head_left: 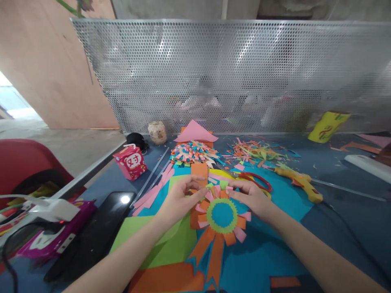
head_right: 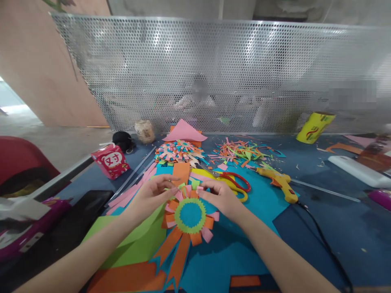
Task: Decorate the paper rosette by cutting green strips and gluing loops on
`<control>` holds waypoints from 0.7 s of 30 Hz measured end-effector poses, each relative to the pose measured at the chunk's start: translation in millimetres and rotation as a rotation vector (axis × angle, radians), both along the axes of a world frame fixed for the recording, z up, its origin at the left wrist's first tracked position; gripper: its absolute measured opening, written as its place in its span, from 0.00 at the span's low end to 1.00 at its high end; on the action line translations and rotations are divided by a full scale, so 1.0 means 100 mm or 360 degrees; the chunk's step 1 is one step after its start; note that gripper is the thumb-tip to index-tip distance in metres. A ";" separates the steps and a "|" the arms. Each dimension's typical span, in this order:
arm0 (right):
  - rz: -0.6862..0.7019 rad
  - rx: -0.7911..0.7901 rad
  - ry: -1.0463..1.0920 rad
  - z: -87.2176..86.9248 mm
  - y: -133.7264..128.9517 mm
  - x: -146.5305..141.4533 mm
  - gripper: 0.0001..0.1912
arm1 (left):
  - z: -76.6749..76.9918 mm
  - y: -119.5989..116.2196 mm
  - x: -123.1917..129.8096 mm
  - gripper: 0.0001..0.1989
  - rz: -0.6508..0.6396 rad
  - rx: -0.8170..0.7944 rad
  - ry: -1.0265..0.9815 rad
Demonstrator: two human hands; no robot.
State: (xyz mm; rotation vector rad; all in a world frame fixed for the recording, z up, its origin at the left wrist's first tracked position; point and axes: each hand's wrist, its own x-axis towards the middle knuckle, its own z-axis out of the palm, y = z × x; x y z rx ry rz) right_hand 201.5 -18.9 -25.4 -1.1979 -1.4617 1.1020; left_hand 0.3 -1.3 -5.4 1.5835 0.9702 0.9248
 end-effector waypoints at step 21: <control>-0.0117 0.0055 -0.0088 0.17 -0.02 0.01 0.09 | 0.07 0.00 -0.03 0.23 0.0105 -0.0394 -0.0142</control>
